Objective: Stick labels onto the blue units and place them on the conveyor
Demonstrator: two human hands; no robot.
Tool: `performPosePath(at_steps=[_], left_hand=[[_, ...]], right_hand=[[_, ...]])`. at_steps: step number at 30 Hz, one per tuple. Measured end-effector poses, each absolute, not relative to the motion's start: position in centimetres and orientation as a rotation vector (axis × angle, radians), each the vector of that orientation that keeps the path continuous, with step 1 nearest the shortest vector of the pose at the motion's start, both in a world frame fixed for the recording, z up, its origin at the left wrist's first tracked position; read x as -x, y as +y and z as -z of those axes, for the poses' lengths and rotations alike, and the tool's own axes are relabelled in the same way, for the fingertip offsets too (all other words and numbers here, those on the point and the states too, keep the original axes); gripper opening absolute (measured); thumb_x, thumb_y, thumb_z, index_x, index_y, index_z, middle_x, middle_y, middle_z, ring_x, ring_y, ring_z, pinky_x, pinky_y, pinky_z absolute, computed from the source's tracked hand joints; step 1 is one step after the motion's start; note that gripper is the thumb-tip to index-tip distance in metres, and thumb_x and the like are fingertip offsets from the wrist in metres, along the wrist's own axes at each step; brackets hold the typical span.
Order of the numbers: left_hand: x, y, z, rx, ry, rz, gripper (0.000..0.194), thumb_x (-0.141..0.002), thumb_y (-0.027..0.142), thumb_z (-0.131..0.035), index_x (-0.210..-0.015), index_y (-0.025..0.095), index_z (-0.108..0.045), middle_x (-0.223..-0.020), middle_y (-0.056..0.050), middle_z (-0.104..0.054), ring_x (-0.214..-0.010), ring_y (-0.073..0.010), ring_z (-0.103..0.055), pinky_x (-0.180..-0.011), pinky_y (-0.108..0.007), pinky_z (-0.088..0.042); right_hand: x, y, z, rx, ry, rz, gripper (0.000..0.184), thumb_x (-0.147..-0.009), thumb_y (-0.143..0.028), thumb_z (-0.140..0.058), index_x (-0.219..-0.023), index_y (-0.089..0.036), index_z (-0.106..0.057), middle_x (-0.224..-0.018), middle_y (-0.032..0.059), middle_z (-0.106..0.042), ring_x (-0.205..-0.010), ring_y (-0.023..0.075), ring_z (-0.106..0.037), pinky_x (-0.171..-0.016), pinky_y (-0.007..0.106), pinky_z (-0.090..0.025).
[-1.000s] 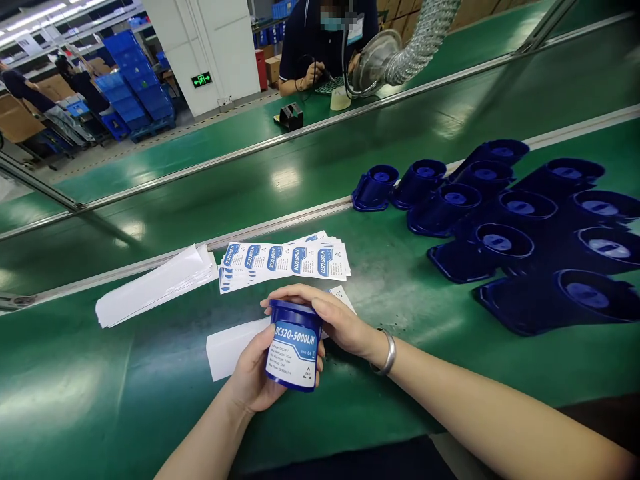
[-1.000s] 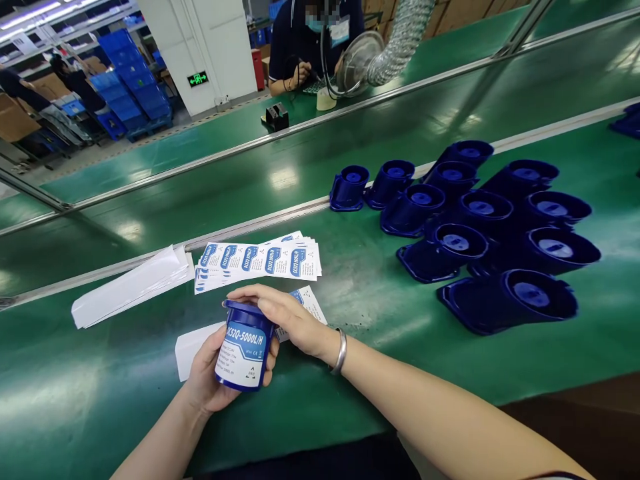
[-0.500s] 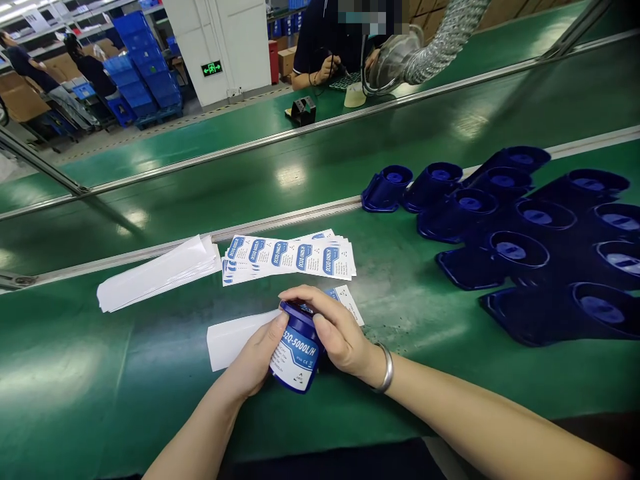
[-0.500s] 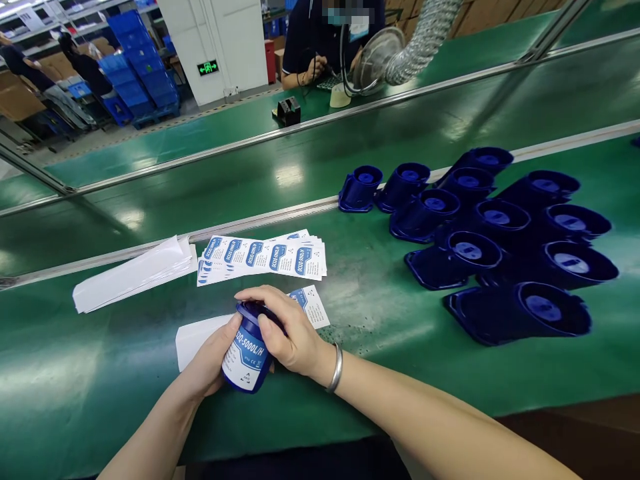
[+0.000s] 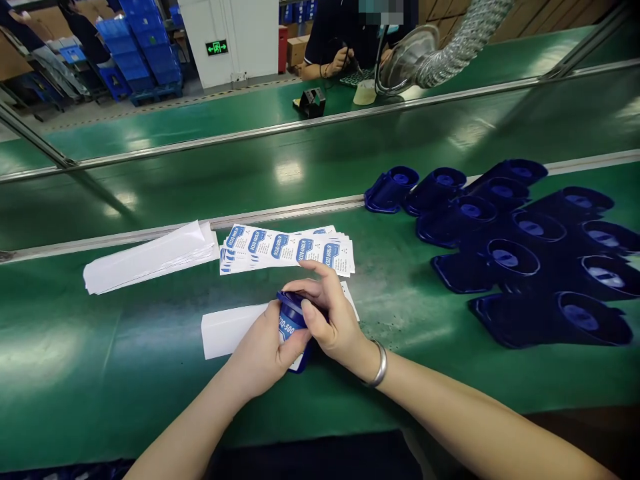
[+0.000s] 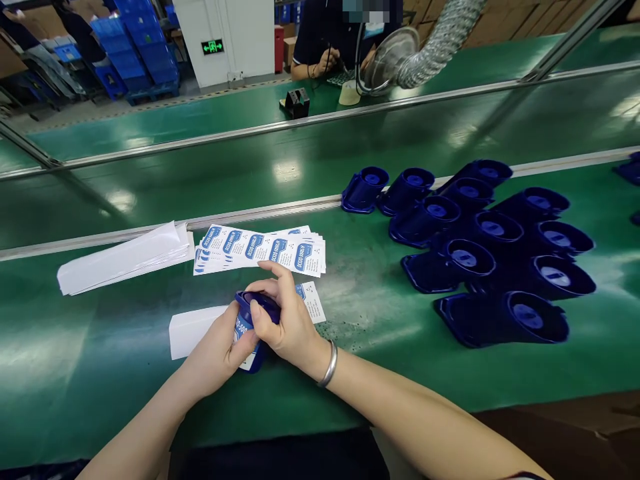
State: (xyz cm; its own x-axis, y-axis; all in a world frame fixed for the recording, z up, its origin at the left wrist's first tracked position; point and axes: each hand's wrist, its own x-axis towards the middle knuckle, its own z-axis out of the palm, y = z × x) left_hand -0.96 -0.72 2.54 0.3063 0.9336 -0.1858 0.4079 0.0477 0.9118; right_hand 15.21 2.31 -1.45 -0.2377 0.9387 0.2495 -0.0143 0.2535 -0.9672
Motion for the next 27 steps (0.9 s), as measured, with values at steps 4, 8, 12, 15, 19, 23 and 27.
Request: performPosePath(at_steps=[4,8,12,15,19,23,27], left_hand=[[0.8,-0.7,-2.6,-1.586,1.389,-0.551,0.043,-0.093,0.051,-0.057,-0.115,0.015,-0.056,-0.103,-0.016,-0.068,-0.088,-0.0321,-0.065,-0.071,-0.038,-0.045],[0.2,-0.8,-1.9,-1.535,1.43,-0.705,0.044,-0.084,0.043,-0.071,-0.118,0.017,-0.061,-0.102,-0.015,-0.068,-0.09,-0.0352,-0.066,-0.078,-0.042,-0.046],[-0.7,-1.3,-1.0,-1.381,1.44,-0.972,0.064,-0.065,0.033,-0.088,-0.123,0.019,-0.064,-0.115,-0.016,-0.067,-0.112,-0.042,-0.062,-0.101,-0.051,-0.042],[-0.6,-1.6,-1.0,-1.345,1.325,-1.042,0.087,-0.055,0.031,-0.094,-0.134,0.023,-0.06,-0.134,-0.015,-0.062,-0.128,-0.0438,-0.053,-0.112,-0.053,-0.036],[0.1,-1.3,-1.6,-1.125,1.161,-0.981,0.078,-0.075,0.045,-0.083,-0.144,0.025,-0.052,-0.145,-0.013,-0.056,-0.132,-0.0381,-0.052,-0.107,-0.047,-0.044],[0.3,-0.8,-1.8,-0.776,1.092,-0.906,0.053,-0.099,0.058,-0.044,-0.139,0.024,-0.057,-0.141,-0.012,-0.059,-0.124,-0.0311,-0.057,-0.096,-0.042,-0.052],[-0.1,-0.6,-1.7,-0.687,1.068,-0.872,0.052,-0.098,0.057,-0.048,-0.135,0.021,-0.059,-0.132,-0.013,-0.062,-0.114,-0.0311,-0.058,-0.088,-0.044,-0.056]], right_hand=[[-15.3,2.3,1.1,0.974,-1.494,-1.224,0.06,-0.098,-0.056,-0.056,-0.142,-0.024,-0.032,-0.11,0.0088,-0.067,-0.101,0.0277,-0.068,-0.091,0.044,-0.055],[-15.5,2.4,0.5,1.068,-1.468,-1.203,0.059,-0.097,-0.056,-0.059,-0.14,-0.023,-0.035,-0.108,0.0088,-0.068,-0.099,0.027,-0.068,-0.088,0.043,-0.056],[-15.8,2.8,0.1,1.096,-1.402,-1.218,0.062,-0.095,-0.059,-0.06,-0.139,-0.023,-0.035,-0.106,0.0083,-0.068,-0.097,0.0266,-0.069,-0.086,0.042,-0.057],[-16.2,3.3,0.2,1.105,-1.382,-1.235,0.066,-0.095,-0.066,-0.057,-0.14,-0.024,-0.034,-0.108,0.0086,-0.068,-0.096,0.0265,-0.068,-0.083,0.04,-0.057],[-16.9,3.8,1.0,1.124,-1.351,-1.246,0.06,-0.1,-0.067,-0.047,-0.142,-0.026,-0.038,-0.114,0.0099,-0.067,-0.105,0.0278,-0.066,-0.091,0.042,-0.056],[-17.0,3.9,1.5,1.097,-1.321,-1.281,0.054,-0.102,-0.065,-0.045,-0.142,-0.029,-0.04,-0.113,0.0095,-0.067,-0.111,0.0299,-0.064,-0.098,0.047,-0.053],[-17.0,3.7,1.6,1.096,-1.297,-1.322,0.051,-0.102,-0.064,-0.046,-0.139,-0.029,-0.043,-0.111,0.0084,-0.068,-0.109,0.0308,-0.064,-0.1,0.05,-0.051]])
